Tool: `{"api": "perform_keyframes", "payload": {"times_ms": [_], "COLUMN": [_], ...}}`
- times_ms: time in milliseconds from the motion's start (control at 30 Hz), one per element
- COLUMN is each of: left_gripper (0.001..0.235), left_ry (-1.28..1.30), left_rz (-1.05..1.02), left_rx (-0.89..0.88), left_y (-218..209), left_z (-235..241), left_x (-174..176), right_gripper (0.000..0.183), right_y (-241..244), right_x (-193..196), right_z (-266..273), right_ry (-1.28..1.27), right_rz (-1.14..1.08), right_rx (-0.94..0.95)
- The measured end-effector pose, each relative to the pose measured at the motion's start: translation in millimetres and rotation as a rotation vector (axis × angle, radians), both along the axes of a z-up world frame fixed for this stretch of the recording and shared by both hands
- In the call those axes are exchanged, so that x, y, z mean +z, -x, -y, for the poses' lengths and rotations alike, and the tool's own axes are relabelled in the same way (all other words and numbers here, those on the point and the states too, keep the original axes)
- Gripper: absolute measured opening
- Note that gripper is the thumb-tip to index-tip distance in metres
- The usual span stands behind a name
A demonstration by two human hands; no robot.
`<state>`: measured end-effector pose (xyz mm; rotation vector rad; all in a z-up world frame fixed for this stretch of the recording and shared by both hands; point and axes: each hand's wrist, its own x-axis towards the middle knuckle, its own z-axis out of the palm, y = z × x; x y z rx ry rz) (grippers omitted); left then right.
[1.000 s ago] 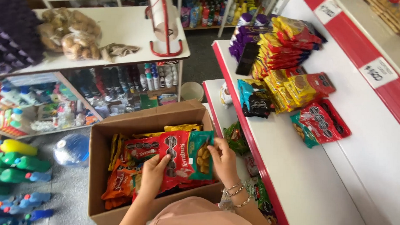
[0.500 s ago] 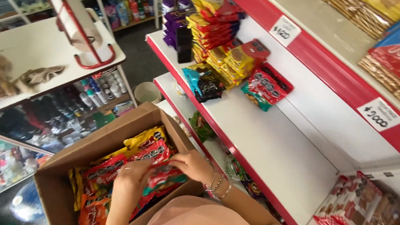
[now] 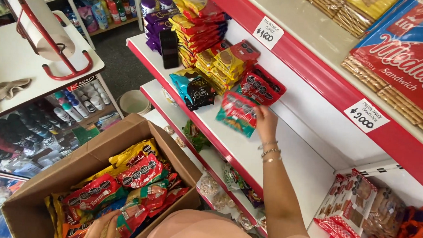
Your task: The person takes various snack packets from a cardboard box and places them onto a store shelf. They arrange the packets in neat rows, organizing them by type and color.
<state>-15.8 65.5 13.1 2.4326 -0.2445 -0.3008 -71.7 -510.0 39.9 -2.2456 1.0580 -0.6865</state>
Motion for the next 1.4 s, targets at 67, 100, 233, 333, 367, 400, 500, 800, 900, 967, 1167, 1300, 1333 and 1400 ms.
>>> {"api": "perform_keyframes", "payload": {"times_ms": [67, 100, 233, 333, 367, 400, 500, 800, 900, 967, 1167, 1300, 1333, 1400], "left_gripper": [0.026, 0.027, 0.027, 0.018, 0.020, 0.022, 0.020, 0.015, 0.015, 0.017, 0.024, 0.027, 0.027, 0.034], "left_ry": [0.018, 0.035, 0.039, 0.248, 0.269, 0.291, 0.258, 0.131, 0.122, 0.106, -0.058, -0.100, -0.111, -0.116], "left_rz": [-0.009, -0.019, 0.041, 0.304, 0.290, 0.277, 0.303, 0.276, 0.239, 0.225, -0.045, 0.005, -0.004, 0.034], "left_rx": [-0.001, -0.005, 0.030, -0.022, -0.044, -0.066, 0.024, 0.024, 0.058, 0.019, 0.132, 0.215, 0.247, 0.215], "left_y": [-1, -1, 17, 24, 24, 23, 33, 30, 30, 27, 7, -22, -26, -39], "left_z": [-8, -12, 19, 29, 28, 27, 24, 0, 1, -5, -37, -68, -69, -67], "left_x": [-35, -52, 14, 31, 30, 29, 22, -51, -49, -55, -49, -75, -68, -53], "right_gripper": [0.029, 0.030, 0.036, 0.027, 0.035, 0.058, 0.030, 0.064, 0.062, 0.055, 0.027, 0.016, 0.016, 0.018], "right_y": [-8, -13, -28, -29, -28, -27, -20, -82, -96, -87, -28, 16, 17, 28], "right_x": [-7, -11, -46, -31, -23, -16, -21, -74, -96, -125, -100, -65, -68, -72], "right_z": [27, 40, 98, 81, 65, 50, -1, 18, 36, 56, -14, -115, -136, -174], "right_ry": [-0.046, -0.092, 0.154, 0.107, 0.187, 0.266, 0.736, -0.140, -0.134, -0.069, 0.153, 0.156, 0.141, 0.108], "right_rz": [0.052, 0.103, 0.165, 0.087, 0.112, 0.138, 0.086, -0.244, -0.257, -0.223, 0.105, 0.196, 0.192, 0.198], "right_rx": [-0.078, -0.158, -0.014, 0.017, -0.089, -0.196, 0.082, 0.316, 0.347, 0.382, 0.548, 0.452, 0.484, 0.528]}}
